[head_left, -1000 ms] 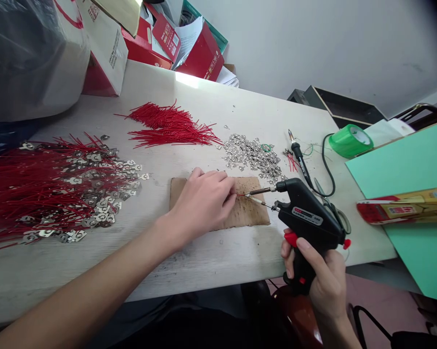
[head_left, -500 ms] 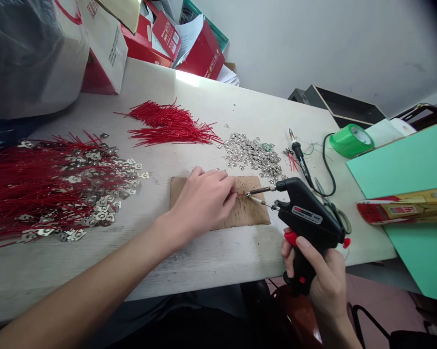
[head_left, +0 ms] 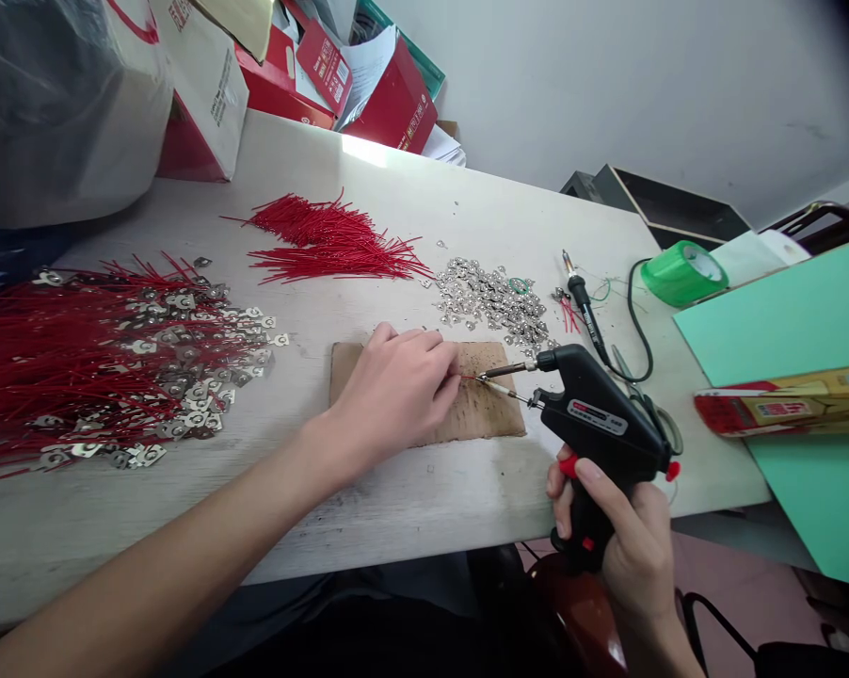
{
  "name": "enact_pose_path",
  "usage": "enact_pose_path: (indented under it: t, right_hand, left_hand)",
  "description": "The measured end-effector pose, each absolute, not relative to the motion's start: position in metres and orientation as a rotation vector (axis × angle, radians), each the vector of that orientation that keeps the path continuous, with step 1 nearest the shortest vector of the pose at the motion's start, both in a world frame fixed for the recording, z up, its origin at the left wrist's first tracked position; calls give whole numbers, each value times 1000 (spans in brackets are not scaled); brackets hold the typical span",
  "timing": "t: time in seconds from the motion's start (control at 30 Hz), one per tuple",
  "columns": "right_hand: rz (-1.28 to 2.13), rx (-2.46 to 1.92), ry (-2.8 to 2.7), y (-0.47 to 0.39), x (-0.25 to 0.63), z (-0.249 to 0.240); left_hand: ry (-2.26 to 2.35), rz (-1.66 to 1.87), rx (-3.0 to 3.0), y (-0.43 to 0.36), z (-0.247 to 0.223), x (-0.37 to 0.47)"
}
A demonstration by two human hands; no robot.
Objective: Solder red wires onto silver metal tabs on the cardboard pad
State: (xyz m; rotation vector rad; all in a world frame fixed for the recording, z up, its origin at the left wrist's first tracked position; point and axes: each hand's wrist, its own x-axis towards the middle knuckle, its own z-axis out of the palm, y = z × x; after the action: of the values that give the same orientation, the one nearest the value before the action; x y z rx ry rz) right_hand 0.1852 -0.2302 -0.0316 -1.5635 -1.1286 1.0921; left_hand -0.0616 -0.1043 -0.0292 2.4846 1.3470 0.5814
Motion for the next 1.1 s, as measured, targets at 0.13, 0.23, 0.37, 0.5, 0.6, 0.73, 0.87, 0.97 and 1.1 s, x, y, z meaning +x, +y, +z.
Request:
enact_pose_path:
  t: [0.13,0.23,0.37,0.5,0.6,0.73,0.87,0.97,1.1]
  right_hand:
    - [1099,-1560,-1119,-231,187,-33]
    - [1117,-1554,-1101,-230,187,-33]
    - [1101,-1549,-1125,-230,186,-32]
    - [1088,-1545,-1115,-229,185,-32]
    - [1079,-1536,-1110,-230,185,-32]
    - [1084,-1512,-1082,-231,184,-35]
    - [1058,-1505,-1100,-232,184,-35]
    - [1073,-1495,-1073,-232,184,-35]
    - [1090,-1493,-1060,-231,183,-35]
  left_hand:
    - [1344,591,2490,-106,-30,-63]
    - [1343,585,2484,-106,-29,-63]
    - [1341,570,2475,-105,-28,-63]
    - [1343,572,2480,-105,-28,-63]
    - [1344,576,2482,-105,-29,-63]
    - [1337,571,2483,-105,-29,-63]
    - [1329,568,2476,-105,-28,-63]
    - [1331,570,2480,-105,-29,-63]
    - [1333,576,2484,-105,-30,-63]
